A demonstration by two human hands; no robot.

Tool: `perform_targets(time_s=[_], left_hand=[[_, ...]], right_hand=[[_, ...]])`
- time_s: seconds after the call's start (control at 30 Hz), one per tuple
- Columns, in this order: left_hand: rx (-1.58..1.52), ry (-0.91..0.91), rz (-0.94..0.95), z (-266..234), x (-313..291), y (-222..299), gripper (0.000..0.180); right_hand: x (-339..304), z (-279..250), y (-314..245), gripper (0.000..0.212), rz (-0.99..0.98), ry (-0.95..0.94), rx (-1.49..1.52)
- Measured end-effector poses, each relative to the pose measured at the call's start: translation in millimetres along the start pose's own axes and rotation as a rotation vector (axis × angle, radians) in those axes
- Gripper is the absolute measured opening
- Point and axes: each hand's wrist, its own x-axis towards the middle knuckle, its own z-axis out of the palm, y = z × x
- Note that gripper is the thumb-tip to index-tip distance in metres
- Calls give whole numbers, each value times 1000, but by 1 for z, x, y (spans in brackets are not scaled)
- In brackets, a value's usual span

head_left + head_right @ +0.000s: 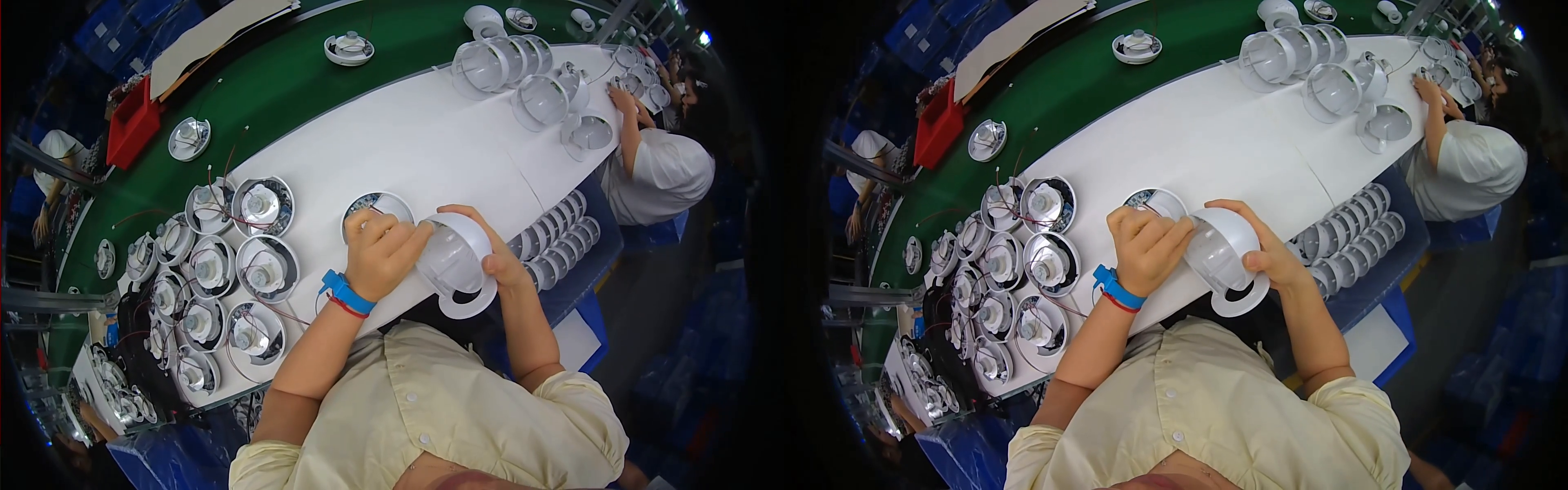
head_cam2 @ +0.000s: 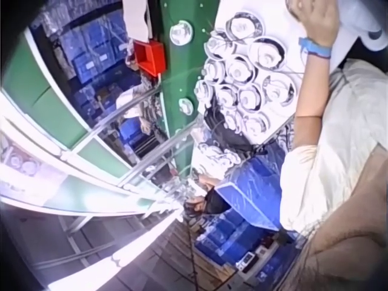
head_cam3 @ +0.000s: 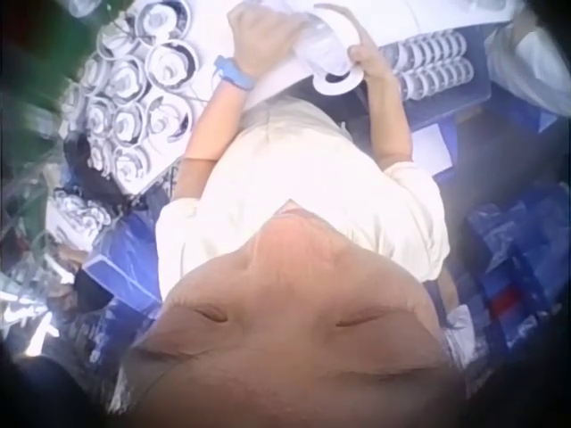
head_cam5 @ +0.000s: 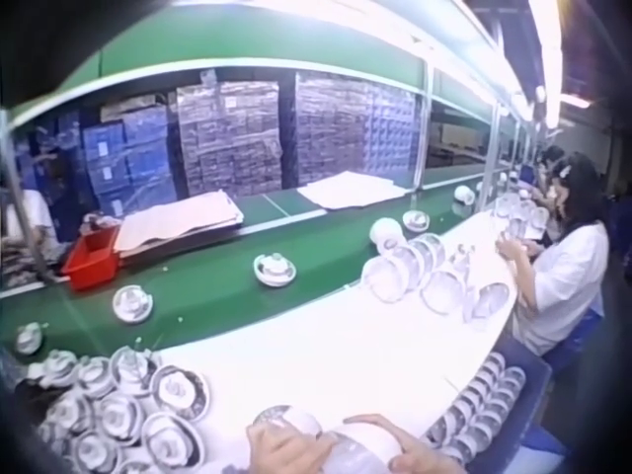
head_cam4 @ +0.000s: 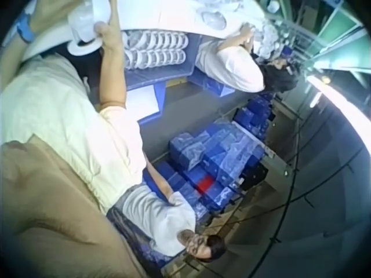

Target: Assembling small circular light fixtures by inserting internal components and attaching white translucent covers.

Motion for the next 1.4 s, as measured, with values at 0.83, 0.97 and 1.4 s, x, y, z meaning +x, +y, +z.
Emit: perform_targets(time_s=[0.83,0.97,1.4], left_hand=[[-36,-89,-229,-14,6,14,32],[-66,128,-686,-29,-8,-4,52],[-1238,337,-1513,-11,-37,-34,71]], right_hand=[[-6,-3,-2,109,25,-1,-149],[-9,1,-16,100,-97,305,-470],[-5,16,11,91,-295,478,-719]])
